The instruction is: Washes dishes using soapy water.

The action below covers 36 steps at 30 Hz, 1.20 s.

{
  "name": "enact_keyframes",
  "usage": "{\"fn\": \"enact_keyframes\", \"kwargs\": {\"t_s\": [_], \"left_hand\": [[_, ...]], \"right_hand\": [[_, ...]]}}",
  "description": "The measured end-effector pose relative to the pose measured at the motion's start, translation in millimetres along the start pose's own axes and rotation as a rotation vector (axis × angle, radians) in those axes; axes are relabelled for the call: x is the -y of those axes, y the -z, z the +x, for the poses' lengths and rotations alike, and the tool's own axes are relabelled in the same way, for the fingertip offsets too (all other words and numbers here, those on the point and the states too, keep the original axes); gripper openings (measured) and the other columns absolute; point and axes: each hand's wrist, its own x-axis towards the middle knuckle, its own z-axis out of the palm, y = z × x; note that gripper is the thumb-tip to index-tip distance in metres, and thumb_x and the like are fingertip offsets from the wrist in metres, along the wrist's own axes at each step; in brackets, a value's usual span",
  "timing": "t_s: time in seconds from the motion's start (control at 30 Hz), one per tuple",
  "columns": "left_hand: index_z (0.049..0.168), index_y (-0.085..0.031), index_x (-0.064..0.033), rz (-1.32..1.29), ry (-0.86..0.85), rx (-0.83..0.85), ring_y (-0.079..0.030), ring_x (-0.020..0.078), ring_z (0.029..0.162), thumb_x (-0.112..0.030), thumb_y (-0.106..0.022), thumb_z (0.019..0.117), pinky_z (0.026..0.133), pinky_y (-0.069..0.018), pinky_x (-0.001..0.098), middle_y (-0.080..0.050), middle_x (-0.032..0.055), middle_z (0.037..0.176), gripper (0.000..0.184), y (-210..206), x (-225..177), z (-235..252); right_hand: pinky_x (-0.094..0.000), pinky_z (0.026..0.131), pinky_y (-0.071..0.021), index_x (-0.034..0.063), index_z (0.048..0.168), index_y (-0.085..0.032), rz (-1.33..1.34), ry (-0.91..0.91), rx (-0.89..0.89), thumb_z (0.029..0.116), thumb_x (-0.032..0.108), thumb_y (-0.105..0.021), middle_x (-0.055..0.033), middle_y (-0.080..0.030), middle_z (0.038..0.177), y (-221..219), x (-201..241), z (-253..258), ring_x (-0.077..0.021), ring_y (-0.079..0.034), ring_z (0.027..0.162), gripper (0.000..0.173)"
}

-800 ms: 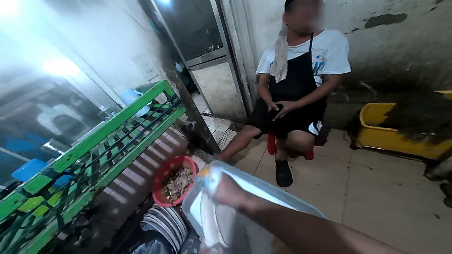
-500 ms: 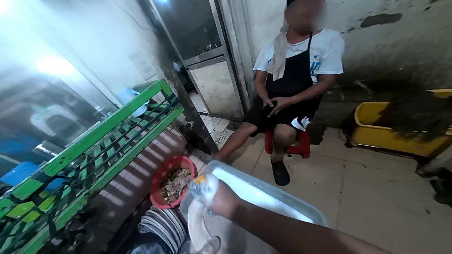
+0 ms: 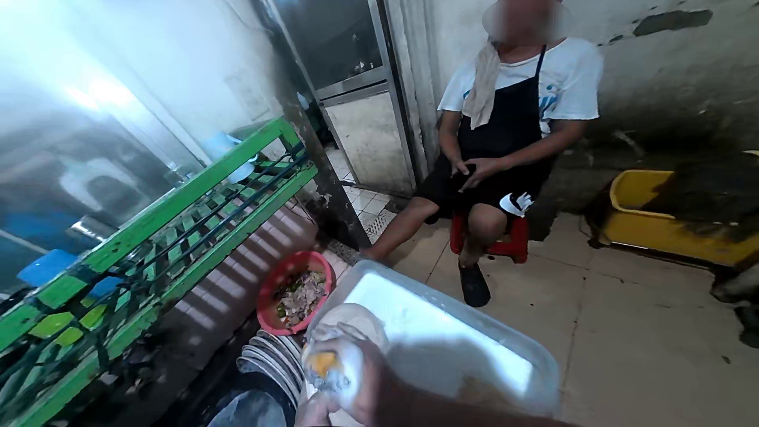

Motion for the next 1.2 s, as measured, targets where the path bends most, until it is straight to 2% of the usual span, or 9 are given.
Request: {"fn": "enact_keyframes", "kwargs": {"t_s": [0.13,0.23,0.4,0.5,0.7,0.8,0.87,1.07,1.2], "left_hand": [[0.101,-0.055,-0.0051,0.063,-0.015,0.055,-0.074,0.0151,0.071,0.017,-0.045,0.0750,0.065,-0.0638,0.0364,-0.074,0.0050,0.080,0.035,10,-6,-9],[0.099,-0.068,-0.0121,0.077,-0.237,0.099,-0.074,0.0083,0.079,-0.011,-0.044,0.0996,0.074,-0.0636,0.0308,-0.077,-0.0013,0.084,0.024,20,-16,-3],[0.131,-0.047,-0.0098,-0.030,-0.035,-0.318,-0.069,0.0291,0.084,-0.060,-0.016,0.1068,0.064,-0.0582,0.0493,-0.066,0.0153,0.103,0.063,25,-19,31],[0.119,-0.051,-0.0046,-0.214,0.183,-0.175,-0.073,0.0377,0.086,-0.036,-0.028,0.1084,0.070,-0.0616,0.0529,-0.071,0.0209,0.102,0.041,33,-22,29],[0.093,-0.054,-0.0065,-0.237,0.132,-0.075,-0.072,0.0217,0.075,0.011,-0.042,0.0725,0.065,-0.0620,0.0429,-0.071,0.0104,0.081,0.029,14,-14,15],[0.110,-0.050,-0.0024,-0.129,0.124,-0.054,-0.071,0.0198,0.077,0.016,-0.043,0.0684,0.065,-0.0620,0.0411,-0.069,0.0112,0.088,0.046,-6,15,11],[0.118,-0.047,-0.0018,-0.017,0.113,-0.062,-0.068,0.0154,0.079,0.018,-0.043,0.0682,0.066,-0.0603,0.0358,-0.065,0.0088,0.092,0.054,-18,27,7],[0.148,-0.034,-0.0060,-0.006,0.012,-0.078,-0.069,0.0145,0.092,0.014,-0.041,0.0768,0.073,-0.0610,0.0360,-0.063,0.0102,0.116,0.075,-24,19,1],[0.139,-0.047,-0.0082,-0.109,-0.031,-0.095,-0.069,0.0154,0.095,-0.016,-0.032,0.1085,0.080,-0.0607,0.0376,-0.067,0.0076,0.109,0.035,-27,26,17]], "right_hand": [[-0.0420,0.108,-0.0474,-0.0042,0.135,-0.059,0.059,-0.545,0.156,0.0979,0.022,-0.064,-0.0196,-0.067,0.127,26,-12,32,-0.0248,-0.063,0.122,0.045],[-0.0374,0.100,-0.0509,-0.0030,0.136,-0.054,0.427,-0.939,-0.135,0.1023,0.015,-0.061,-0.0187,-0.062,0.126,48,-11,62,-0.0218,-0.061,0.115,0.038],[-0.0333,0.085,-0.0545,0.0056,0.132,-0.057,0.884,-0.877,-0.354,0.1069,0.017,-0.052,-0.0110,-0.066,0.112,53,26,82,-0.0165,-0.064,0.098,0.028],[-0.0270,0.060,-0.0553,0.0048,0.122,-0.056,1.033,-0.725,-0.109,0.1049,0.012,-0.046,-0.0069,-0.065,0.081,68,11,83,-0.0130,-0.063,0.064,0.022],[-0.0585,0.109,-0.0419,-0.0005,0.128,-0.063,-0.275,-0.587,0.629,0.0921,0.038,-0.070,-0.0238,-0.062,0.132,80,-33,73,-0.0382,-0.056,0.128,0.053],[-0.0584,0.117,-0.0344,0.0001,0.140,-0.057,-0.412,-0.446,0.561,0.0985,0.035,-0.059,-0.0252,-0.053,0.147,54,-36,31,-0.0409,-0.045,0.141,0.054],[-0.0559,0.107,-0.0473,-0.0021,0.124,-0.069,-0.373,-0.142,0.252,0.0949,0.032,-0.064,-0.0254,-0.067,0.129,26,-30,-6,-0.0400,-0.061,0.126,0.045],[-0.0521,0.123,-0.0272,-0.0046,0.146,-0.049,-0.389,-0.461,0.453,0.1010,0.032,-0.054,-0.0271,-0.047,0.152,52,-44,20,-0.0397,-0.039,0.147,0.058],[-0.0552,0.119,-0.0344,-0.0053,0.140,-0.056,-0.341,-0.449,0.385,0.1017,0.034,-0.053,-0.0285,-0.056,0.144,11,-5,13,-0.0423,-0.048,0.140,0.055]]}}
